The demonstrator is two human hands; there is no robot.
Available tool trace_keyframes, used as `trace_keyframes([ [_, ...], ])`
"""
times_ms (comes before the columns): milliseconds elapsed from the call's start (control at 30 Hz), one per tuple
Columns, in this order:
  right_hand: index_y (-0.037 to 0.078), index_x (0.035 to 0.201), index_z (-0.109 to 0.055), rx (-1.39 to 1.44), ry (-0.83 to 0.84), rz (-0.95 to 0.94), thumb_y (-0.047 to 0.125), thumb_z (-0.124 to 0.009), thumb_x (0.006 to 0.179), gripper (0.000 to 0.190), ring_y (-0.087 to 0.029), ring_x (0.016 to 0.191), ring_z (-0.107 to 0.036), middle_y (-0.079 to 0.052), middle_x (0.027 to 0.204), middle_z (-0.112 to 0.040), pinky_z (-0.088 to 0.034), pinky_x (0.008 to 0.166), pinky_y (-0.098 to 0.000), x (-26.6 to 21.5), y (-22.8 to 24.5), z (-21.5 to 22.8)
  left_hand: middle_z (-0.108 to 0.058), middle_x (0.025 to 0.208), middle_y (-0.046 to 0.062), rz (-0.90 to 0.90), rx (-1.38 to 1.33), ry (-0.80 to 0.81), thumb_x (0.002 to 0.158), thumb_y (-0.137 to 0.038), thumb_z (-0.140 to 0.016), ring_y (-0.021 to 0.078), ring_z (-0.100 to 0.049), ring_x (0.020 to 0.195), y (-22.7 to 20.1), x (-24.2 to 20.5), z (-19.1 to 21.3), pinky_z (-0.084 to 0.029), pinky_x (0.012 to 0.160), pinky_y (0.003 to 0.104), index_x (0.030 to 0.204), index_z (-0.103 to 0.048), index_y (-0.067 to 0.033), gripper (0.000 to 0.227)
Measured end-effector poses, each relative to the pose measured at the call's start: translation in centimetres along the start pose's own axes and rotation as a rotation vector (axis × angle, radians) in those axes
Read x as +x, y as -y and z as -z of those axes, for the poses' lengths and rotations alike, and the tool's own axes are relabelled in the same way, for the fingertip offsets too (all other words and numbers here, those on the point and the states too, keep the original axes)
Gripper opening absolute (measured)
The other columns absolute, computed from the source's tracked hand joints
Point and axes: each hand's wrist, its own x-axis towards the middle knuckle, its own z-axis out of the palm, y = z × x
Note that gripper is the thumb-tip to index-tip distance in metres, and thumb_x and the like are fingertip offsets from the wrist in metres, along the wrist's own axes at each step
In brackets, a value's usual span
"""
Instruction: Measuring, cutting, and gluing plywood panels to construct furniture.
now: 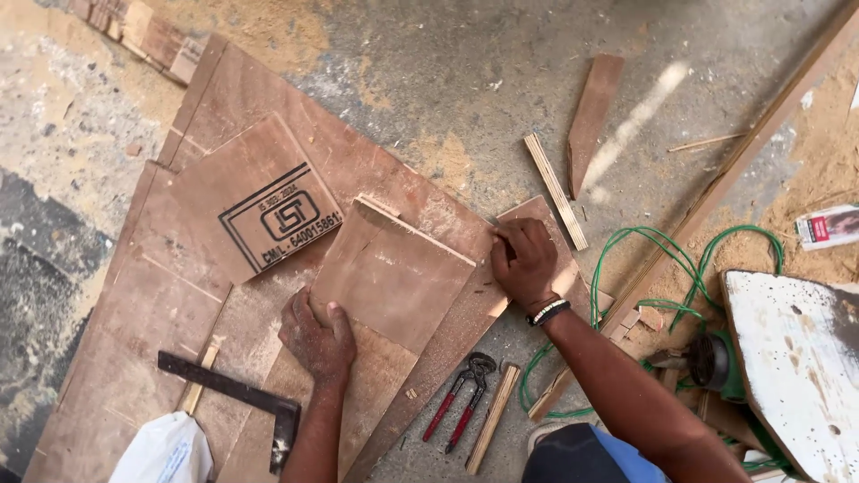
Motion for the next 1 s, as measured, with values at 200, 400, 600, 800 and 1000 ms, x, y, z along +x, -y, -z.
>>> trace_keyframes([
  [200,0.007,0.1,-0.071,0.084,0.019,-0.073,0.007,-0.062,0.092,0.013,-0.026,0.091,-0.066,-0.01,0.099,-0.068,-0.054,0.079,-0.0377,-2.1,-2.1,-1.0,-0.048,0.146,0.017,-0.163,0.09,-0.014,0.081,-0.043,-0.078,0.0359,-0.036,0.143,-1.6,0.7,0.9,-0.024,0.12,0.06,0.129,-0.058,-0.0126,0.06],
  [400,0.006,0.132,-0.062,0.877,0.271,-0.606,0.035,-0.035,0.111,0.045,-0.02,0.107,-0.07,-0.014,0.119,-0.072,-0.055,0.096,-0.0344,0.1,-7.4,7.0,-0.051,0.146,0.01,-0.396,-0.045,0.119,0.085,-0.049,-0.078,0.0307,-0.033,0.151,-8.5,-5.5,-1.7,-0.014,0.126,0.065,0.126,-0.065,-0.0125,0.057],
  [600,-0.001,0.131,-0.068,0.152,0.396,-0.345,0.028,-0.075,0.094,0.047,-0.021,0.101,-0.066,-0.019,0.118,-0.072,-0.055,0.087,-0.0374,-1.4,-11.1,11.9,-0.057,0.144,0.013,-0.481,-0.346,0.274,0.082,-0.04,-0.079,0.0366,-0.034,0.148,-10.1,-13.2,-0.7,-0.02,0.122,0.059,0.129,-0.067,-0.0111,0.056],
  [800,0.003,0.129,-0.074,-0.152,0.27,-0.513,0.025,-0.077,0.107,0.031,-0.025,0.103,-0.069,-0.017,0.115,-0.073,-0.057,0.088,-0.036,-1.4,-13.1,16.8,-0.057,0.141,0.021,-0.184,0.007,-0.175,0.083,-0.023,-0.076,0.0393,-0.046,0.139,3.4,-14.6,3.2,-0.034,0.12,0.055,0.135,-0.057,-0.0032,0.058],
  [1000,0.001,0.121,-0.062,-0.076,0.059,-0.027,0.002,-0.062,0.108,0.013,-0.027,0.129,-0.063,-0.019,0.137,-0.061,-0.058,0.108,-0.0339,-3.8,-13.5,15.3,-0.038,0.161,0.021,0.585,0.223,-0.597,0.1,-0.027,-0.075,0.0412,-0.032,0.151,24.0,-15.2,7.2,-0.027,0.122,0.062,0.154,-0.043,-0.0085,0.066],
])
